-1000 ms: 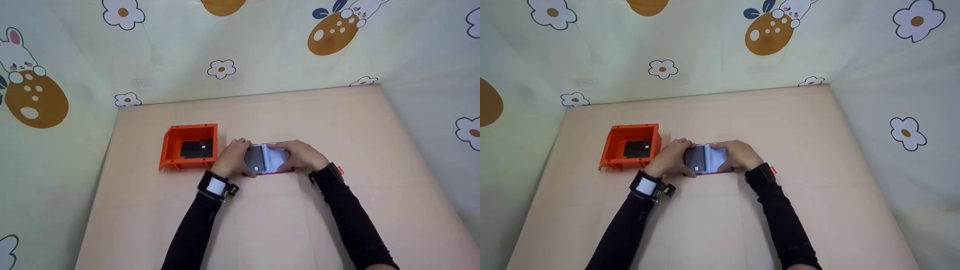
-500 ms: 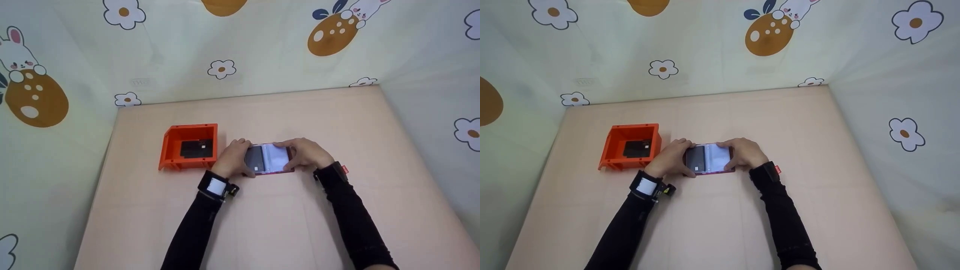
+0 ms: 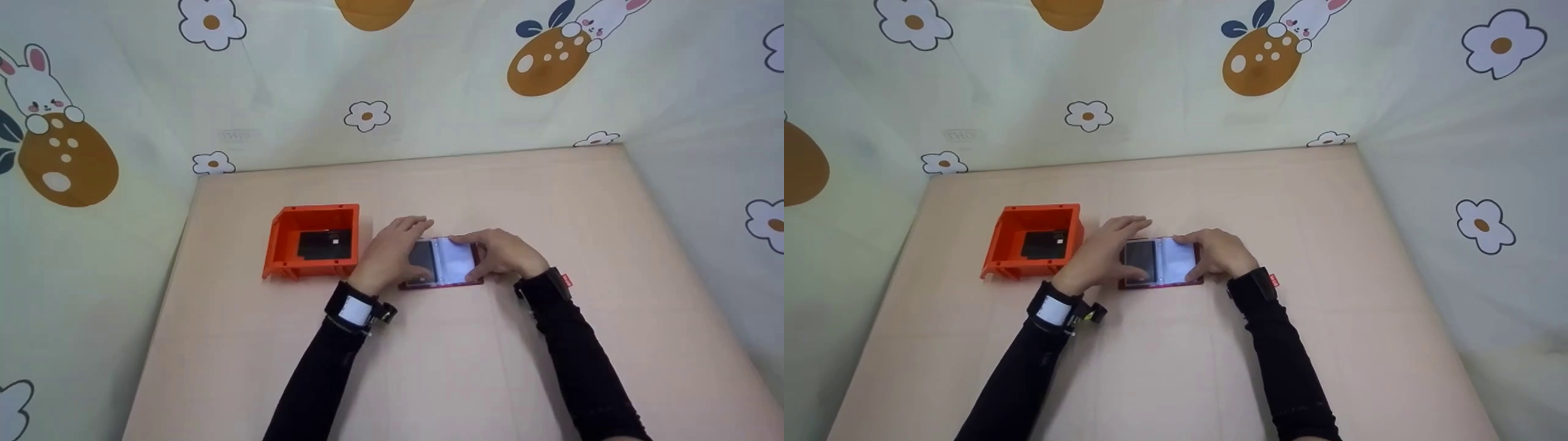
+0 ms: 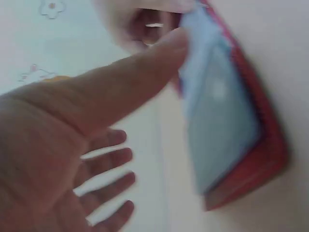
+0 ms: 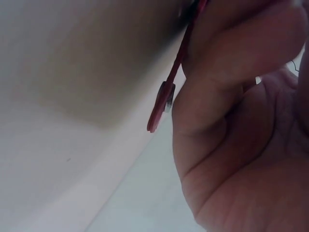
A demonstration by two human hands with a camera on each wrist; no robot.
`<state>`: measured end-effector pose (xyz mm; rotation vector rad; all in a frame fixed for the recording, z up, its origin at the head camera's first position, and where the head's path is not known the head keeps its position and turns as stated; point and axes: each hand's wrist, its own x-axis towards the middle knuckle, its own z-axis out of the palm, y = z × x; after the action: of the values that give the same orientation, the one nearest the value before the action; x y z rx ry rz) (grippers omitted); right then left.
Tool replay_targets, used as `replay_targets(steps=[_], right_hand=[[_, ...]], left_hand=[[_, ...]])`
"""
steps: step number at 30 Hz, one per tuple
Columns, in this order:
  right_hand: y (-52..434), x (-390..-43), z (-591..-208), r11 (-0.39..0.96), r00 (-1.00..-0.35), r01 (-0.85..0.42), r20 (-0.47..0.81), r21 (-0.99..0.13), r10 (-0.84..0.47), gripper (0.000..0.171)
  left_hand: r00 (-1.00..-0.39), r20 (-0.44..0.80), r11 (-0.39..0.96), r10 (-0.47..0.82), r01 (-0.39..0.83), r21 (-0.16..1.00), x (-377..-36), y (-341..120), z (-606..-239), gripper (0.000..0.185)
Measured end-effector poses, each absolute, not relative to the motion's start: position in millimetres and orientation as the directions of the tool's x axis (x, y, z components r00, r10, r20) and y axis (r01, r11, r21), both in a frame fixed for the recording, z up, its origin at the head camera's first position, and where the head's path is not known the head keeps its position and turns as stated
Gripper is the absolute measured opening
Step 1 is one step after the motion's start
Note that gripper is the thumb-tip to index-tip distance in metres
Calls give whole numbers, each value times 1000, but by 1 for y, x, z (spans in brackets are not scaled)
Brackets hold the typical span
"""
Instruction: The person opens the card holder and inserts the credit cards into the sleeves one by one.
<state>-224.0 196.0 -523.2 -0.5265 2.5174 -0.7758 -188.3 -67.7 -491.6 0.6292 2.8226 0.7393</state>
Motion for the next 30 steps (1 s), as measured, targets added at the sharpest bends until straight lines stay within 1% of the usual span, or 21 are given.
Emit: replay_targets(steps=[3, 5, 7, 10, 12, 13, 15, 18, 20, 21, 24, 30], right_hand=[[196, -223, -523, 770, -828, -223, -300, -597, -473, 86], [196, -223, -523, 774, -833, -212, -304, -596, -462, 87], [197, -222, -523, 776, -836, -214, -300, -593, -460, 87], [196, -222, -523, 780, -835, -218, -302, -586, -460, 87], [195, -222, -523, 780, -834, -222, -301, -584, -463, 86], [195, -222, -523, 781, -833, -223, -303, -583, -464, 86], [194, -222, -524, 780, -833, -218, -305, -586, -462, 86], [194, -221, -524, 782, -835, -219, -302, -584, -460, 86], [194, -222, -524, 782, -834, -223, -300, -582, -462, 86], [194, -222, -525, 782, -834, -227, -298, -581, -464, 86], [195, -222, -525, 778, -833, -236, -290, -583, -470, 87], [196, -222, -527, 764, -841, -246, -260, -596, -474, 86]], left_hand=[[-922, 87, 769, 378, 365, 525, -189, -83, -472, 59], [-939, 119, 750, 324, 331, 573, -192, -99, -463, 40], [-952, 106, 731, 286, 288, 618, -194, -118, -458, 26], [-972, 32, 748, 233, 200, 633, -197, -148, -455, 15], [-981, -34, 786, 192, 133, 604, -198, -167, -456, 13], [-984, -67, 807, 168, 98, 583, -198, -174, -458, 15], [-983, -135, 841, 124, 32, 540, -198, -186, -464, 28], [-970, -225, 868, 95, -30, 495, -199, -193, -475, 52], [-959, -272, 877, 80, -61, 476, -200, -194, -481, 61], [-955, -287, 883, 74, -70, 463, -201, -193, -483, 61], [-951, -306, 903, 44, -93, 419, -203, -192, -487, 54], [-964, -265, 949, 15, -70, 308, -204, -191, -490, 23]])
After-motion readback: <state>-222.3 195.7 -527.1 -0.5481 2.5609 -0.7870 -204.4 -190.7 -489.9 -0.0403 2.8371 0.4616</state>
